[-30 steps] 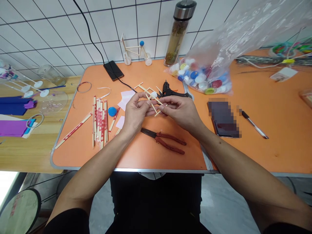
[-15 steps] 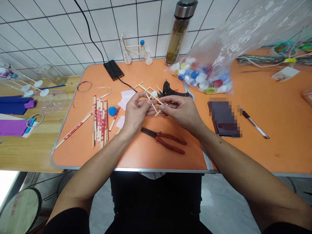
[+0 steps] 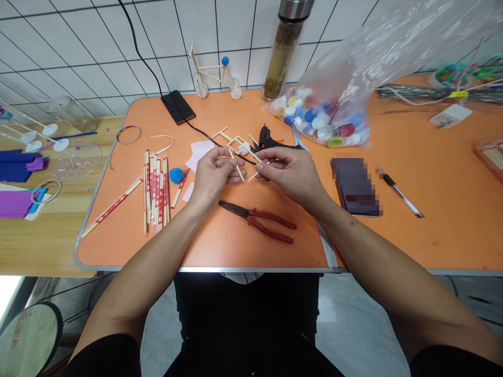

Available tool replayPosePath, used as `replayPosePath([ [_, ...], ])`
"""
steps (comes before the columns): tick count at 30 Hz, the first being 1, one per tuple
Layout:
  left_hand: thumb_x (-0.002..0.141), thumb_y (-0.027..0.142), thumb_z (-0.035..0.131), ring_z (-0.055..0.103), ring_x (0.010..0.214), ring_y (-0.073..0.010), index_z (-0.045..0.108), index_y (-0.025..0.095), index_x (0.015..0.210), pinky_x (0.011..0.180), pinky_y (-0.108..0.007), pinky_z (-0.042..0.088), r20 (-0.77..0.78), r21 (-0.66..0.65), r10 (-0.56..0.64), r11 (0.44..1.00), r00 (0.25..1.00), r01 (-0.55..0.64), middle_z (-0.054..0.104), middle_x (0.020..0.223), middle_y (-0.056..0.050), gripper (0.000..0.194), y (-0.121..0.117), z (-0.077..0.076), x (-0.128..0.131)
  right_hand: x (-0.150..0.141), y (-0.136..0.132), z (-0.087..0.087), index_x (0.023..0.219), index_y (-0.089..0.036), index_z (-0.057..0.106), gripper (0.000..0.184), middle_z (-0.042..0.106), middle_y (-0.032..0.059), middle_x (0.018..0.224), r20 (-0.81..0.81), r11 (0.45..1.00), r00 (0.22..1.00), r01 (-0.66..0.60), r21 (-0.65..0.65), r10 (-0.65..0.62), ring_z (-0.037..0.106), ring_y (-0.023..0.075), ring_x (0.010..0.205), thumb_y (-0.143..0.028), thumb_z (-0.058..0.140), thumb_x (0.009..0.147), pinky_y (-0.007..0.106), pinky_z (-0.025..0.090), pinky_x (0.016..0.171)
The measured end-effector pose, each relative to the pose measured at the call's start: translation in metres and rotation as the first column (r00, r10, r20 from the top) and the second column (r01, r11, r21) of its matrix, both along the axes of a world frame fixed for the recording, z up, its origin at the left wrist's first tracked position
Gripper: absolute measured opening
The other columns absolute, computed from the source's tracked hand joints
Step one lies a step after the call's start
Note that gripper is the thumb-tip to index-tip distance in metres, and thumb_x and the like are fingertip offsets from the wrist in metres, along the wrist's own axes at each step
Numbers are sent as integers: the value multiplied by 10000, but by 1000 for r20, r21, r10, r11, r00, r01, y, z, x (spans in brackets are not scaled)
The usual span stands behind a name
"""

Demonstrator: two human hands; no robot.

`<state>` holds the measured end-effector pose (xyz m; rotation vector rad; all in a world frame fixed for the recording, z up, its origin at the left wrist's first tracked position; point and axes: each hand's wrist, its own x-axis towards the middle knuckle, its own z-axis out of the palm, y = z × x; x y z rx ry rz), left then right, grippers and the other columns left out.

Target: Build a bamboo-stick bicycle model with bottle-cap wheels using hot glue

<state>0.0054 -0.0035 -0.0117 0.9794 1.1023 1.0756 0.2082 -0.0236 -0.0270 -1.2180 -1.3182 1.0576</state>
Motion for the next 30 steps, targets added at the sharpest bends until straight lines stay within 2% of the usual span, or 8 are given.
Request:
replayPosePath([
  [5,851,140,781,760,620,-132,643,214,993,647,-248,645,-28,-4,-19,1000,999,18,816,828,-2,211,2,-3,-1,-2,-1,3,1043,-201,896,348,829,42,887,-4,1000,1000,0,-3,0,806,227,775,-428,991,797,399,729,761],
  [9,816,129,760,723,637,-155,681,201,947,644,-287,621,-155,31,-55,998,986,61,772,793,-7,170,9,-14,-6,-2,-1,4,1019,-205,889,352,809,38,889,-23,1000,1000,3,-1,-3,802,222,773,-447,995,785,381,729,735],
  [12,812,96,759,694,746,-171,724,198,926,728,-303,585,-349,186,29,982,937,39,748,837,-17,157,13,-19,-9,-2,-2,6,1015,-210,892,368,801,39,884,-42,1000,999,-9,0,9,802,220,773,-465,1007,776,368,724,722],
  [15,787,73,807,629,843,-166,771,206,926,819,-303,529,-474,437,230,899,850,1,754,986,-33,196,12,-13,-10,-1,-3,7,1016,-216,894,398,797,40,886,-45,1000,999,-20,9,20,799,220,777,-509,1021,779,373,730,734],
  [16,802,92,818,617,848,-166,783,211,940,821,-302,516,-468,475,236,880,851,17,747,997,-31,185,9,-10,-9,-1,-3,7,1018,-217,894,408,798,40,887,-44,1000,999,-24,16,25,796,218,777,-524,1023,782,375,732,741],
  [19,897,217,814,609,775,-155,794,204,922,753,-291,487,-382,368,-36,911,924,188,730,867,-15,34,1,-2,-6,-1,-2,8,1020,-218,897,415,802,39,888,-38,998,999,-37,48,39,782,208,778,-543,1021,793,374,731,772],
  [22,909,298,845,591,718,-136,801,198,892,698,-275,462,-327,273,-208,913,922,302,746,823,-10,111,-5,1,-1,-1,-3,8,1027,-215,899,412,807,40,898,-33,997,999,-31,63,34,773,205,787,-540,1013,801,369,727,776],
  [30,883,226,816,574,662,-126,778,205,790,631,-258,443,-358,233,-186,931,915,281,733,745,-2,103,-5,-2,-1,-3,-6,11,1111,-220,862,508,785,34,930,-46,999,998,-35,31,36,813,221,847,-590,1021,801,360,732,772],
])
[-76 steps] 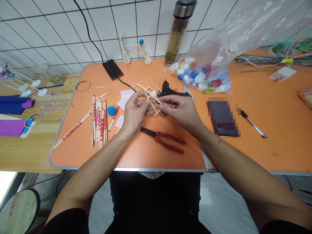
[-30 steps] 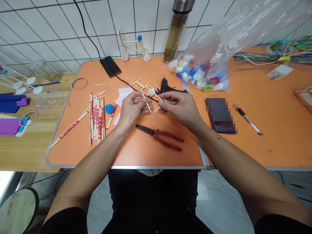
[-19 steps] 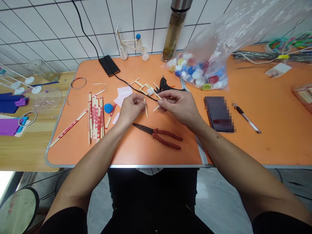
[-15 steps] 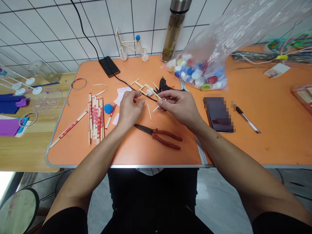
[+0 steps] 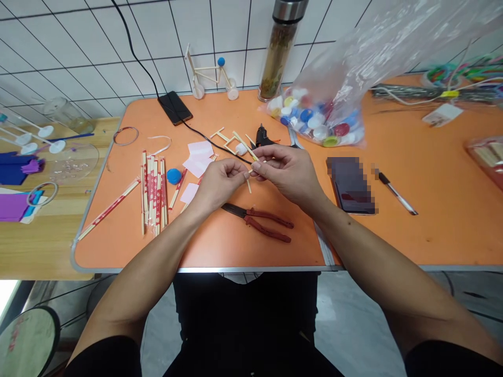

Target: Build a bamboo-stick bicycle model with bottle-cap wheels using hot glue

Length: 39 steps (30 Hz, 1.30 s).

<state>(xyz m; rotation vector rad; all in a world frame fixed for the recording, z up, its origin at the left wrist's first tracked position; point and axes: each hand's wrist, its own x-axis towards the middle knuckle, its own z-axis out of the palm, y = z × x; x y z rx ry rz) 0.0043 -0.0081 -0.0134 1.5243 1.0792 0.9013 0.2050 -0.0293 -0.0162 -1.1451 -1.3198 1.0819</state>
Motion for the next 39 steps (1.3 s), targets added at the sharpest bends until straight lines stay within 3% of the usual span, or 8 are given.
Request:
replayPosePath([
  [4,863,226,811,581,659,-126,779,205,794,618,-253,453,33,4,55,998,998,-55,742,757,-8,79,2,3,-3,7,-1,7,1208,-230,820,594,787,41,967,-1,1000,1000,7,7,-7,840,222,883,-668,987,844,322,719,745],
  [10,842,220,817,534,608,-110,768,200,775,584,-245,418,71,-28,78,997,994,-76,690,705,3,86,1,7,-3,12,0,10,1031,-221,804,535,811,53,898,6,999,999,38,3,-38,812,194,785,-711,950,873,305,702,706],
  [17,834,221,798,498,595,-110,762,207,756,571,-251,390,79,-1,67,998,995,-67,634,661,19,88,1,9,-3,10,0,9,914,-220,773,410,794,34,809,20,999,999,40,-19,-40,793,185,741,-567,984,851,292,674,672],
  [24,792,205,857,517,575,-90,772,191,773,551,-226,414,172,-72,96,994,980,-85,659,655,23,89,2,9,-3,8,-1,11,889,-202,765,312,775,22,774,10,999,999,38,-28,-38,764,158,687,-444,957,850,267,644,652],
  [28,682,188,967,585,539,-79,770,175,851,538,-203,478,450,-261,155,965,880,-36,688,653,37,260,2,8,2,3,-1,7,895,-207,777,321,768,7,744,-71,994,992,102,-43,-105,750,145,669,-475,951,853,251,636,641],
  [31,645,131,1015,675,591,-76,768,160,895,603,-181,557,573,-374,228,927,787,4,765,729,10,353,1,9,5,-3,-2,4,899,-211,780,350,770,4,759,-141,992,983,105,-73,-114,746,141,671,-502,964,840,245,631,631],
  [34,732,80,991,713,628,-59,771,158,897,659,-153,588,617,-443,297,896,729,9,807,791,-3,285,-1,10,9,-9,-4,2,899,-212,776,366,776,7,765,-170,991,978,106,-85,-120,741,142,668,-511,973,823,246,621,618],
  [39,891,60,885,692,620,-40,765,151,827,652,-136,571,653,-452,332,892,680,-1,776,760,7,163,-2,9,12,-15,-6,1,913,-213,761,326,775,15,780,-148,990,981,116,-77,-126,735,148,693,-490,925,864,260,619,647],
])
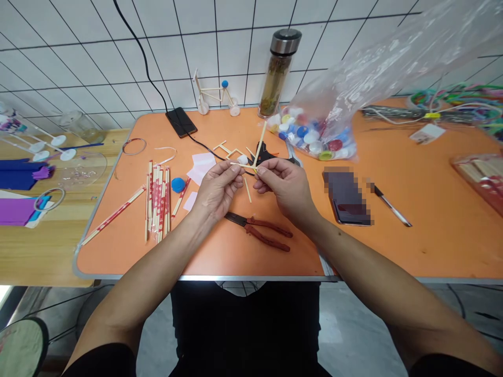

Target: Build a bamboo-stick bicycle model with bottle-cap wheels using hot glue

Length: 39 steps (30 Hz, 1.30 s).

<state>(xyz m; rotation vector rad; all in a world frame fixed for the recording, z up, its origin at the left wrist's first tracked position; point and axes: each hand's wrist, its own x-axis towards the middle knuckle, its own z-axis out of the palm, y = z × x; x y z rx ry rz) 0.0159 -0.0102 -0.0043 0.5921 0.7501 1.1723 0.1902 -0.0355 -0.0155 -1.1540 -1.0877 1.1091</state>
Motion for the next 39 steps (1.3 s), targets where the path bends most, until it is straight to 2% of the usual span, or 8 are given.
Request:
replayPosePath([
  [3,891,83,893,676,624,-40,759,154,833,642,-145,560,-30,10,34,999,999,-34,752,768,23,163,4,0,-3,4,0,-2,1000,-209,762,327,786,35,848,108,997,992,-71,8,70,751,176,739,-519,839,932,305,628,684],
  [6,846,128,935,665,624,-46,734,168,830,622,-161,545,-77,50,94,995,993,-90,751,798,31,206,11,1,-12,11,-11,0,1134,-193,780,275,799,66,952,488,985,865,-162,49,118,759,217,828,-424,758,988,354,605,750],
  [9,829,152,929,651,621,-45,721,171,815,607,-160,526,-113,96,142,987,983,-131,770,825,17,209,19,5,-23,16,-37,9,1331,-186,764,347,821,110,1157,872,963,460,-266,-45,168,779,275,971,-372,753,1039,374,542,769],
  [13,811,144,905,626,594,-55,709,181,783,582,-167,519,-118,117,177,980,977,-163,733,754,26,201,25,9,-34,16,-76,19,1444,-256,725,449,786,102,1249,971,931,1,-284,-228,239,780,307,969,-496,782,1069,347,346,621],
  [19,803,200,966,599,566,-38,754,192,842,540,-146,470,-169,109,180,981,969,-163,742,762,27,215,28,13,-38,17,-97,11,1408,-252,732,397,770,95,1195,962,902,-111,-335,-273,250,761,313,1014,-492,778,1094,371,376,683],
  [33,785,467,1008,770,810,-184,814,240,1039,684,-279,594,-313,161,260,962,913,-219,792,883,-22,392,41,11,-63,10,-109,-7,1259,-129,790,362,746,178,1110,990,954,-44,-263,-144,137,747,325,924,-372,599,1071,378,453,689],
  [36,781,414,1018,759,792,-186,812,225,991,691,-281,592,-284,144,263,962,922,-230,776,852,-21,350,39,15,-62,24,-116,3,1220,-167,776,358,753,162,1136,946,941,160,-236,-242,283,744,290,824,-361,498,1105,385,484,656],
  [39,783,374,1028,753,770,-184,817,223,977,689,-282,573,-257,114,280,959,925,-259,760,823,-11,324,38,19,-64,50,-126,10,1205,-244,789,412,800,126,1123,713,889,532,-264,-373,457,794,309,967,-531,497,1159,427,611,795],
])
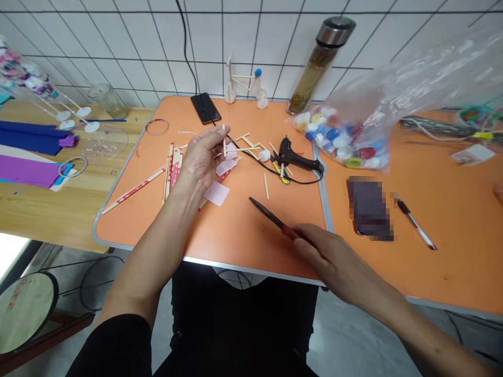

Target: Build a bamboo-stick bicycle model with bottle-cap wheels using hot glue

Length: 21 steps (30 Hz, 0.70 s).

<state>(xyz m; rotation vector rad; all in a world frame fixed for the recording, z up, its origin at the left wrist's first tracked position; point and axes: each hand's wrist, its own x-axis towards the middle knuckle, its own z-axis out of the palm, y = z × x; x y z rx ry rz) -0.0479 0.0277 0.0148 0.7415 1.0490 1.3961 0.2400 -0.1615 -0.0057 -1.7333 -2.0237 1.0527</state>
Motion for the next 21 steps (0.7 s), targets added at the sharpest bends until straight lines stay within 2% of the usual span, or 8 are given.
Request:
replayPosePath([
  [3,800,328,1020,722,741,-161,832,214,972,685,-263,540,19,8,-20,1000,1000,20,755,804,-4,279,-2,3,-1,26,-7,-3,1226,-272,772,470,611,7,699,-320,952,935,55,-300,-155,582,230,567,-706,660,1084,360,446,505],
  [5,797,290,1025,680,693,-138,842,202,949,656,-244,500,17,4,-82,997,997,82,741,769,0,253,-6,5,1,35,-5,-7,1259,-266,750,442,592,-10,674,-483,919,838,52,-391,-253,541,214,543,-661,738,1060,364,447,518],
  [7,784,261,1036,637,643,-119,849,184,911,619,-239,463,14,3,-165,986,986,165,733,741,-4,239,-11,8,5,37,6,-8,1229,-269,755,388,696,34,787,-560,923,771,89,-375,-302,617,228,638,-608,792,1045,374,498,590],
  [9,770,237,1041,625,626,-110,851,165,869,598,-241,447,8,26,-237,971,971,237,748,743,-22,226,-17,10,10,33,23,-5,1191,-258,784,376,770,74,898,-568,953,775,148,-263,-277,753,286,902,-598,826,1036,417,598,820],
  [11,755,197,1033,651,654,-106,855,155,840,618,-229,465,10,62,-275,960,961,274,758,747,-30,202,-21,10,15,27,44,1,1247,-255,814,424,819,100,1068,-543,973,808,170,-154,-227,759,320,1140,-615,844,1024,426,581,950],
  [13,717,165,1037,663,663,-99,861,150,841,630,-213,477,21,84,-313,947,949,311,759,747,-26,216,-24,10,18,20,63,9,1282,-240,828,458,829,106,1137,-524,987,837,128,-94,-159,728,278,1078,-629,823,1041,381,539,879],
  [16,683,195,1055,655,641,-97,850,144,799,634,-212,489,41,93,-392,917,919,387,741,711,-27,241,-27,11,20,9,85,17,1292,-225,811,479,826,100,1199,-591,991,797,82,-101,-126,581,154,723,-636,812,1045,321,408,646],
  [21,721,248,1056,642,613,-97,832,153,770,623,-221,494,49,42,-480,877,876,479,750,712,-37,249,-30,13,19,-8,108,22,1239,-190,766,530,700,0,822,-619,998,785,-32,-56,-9,519,134,585,-668,829,1019,307,388,569],
])
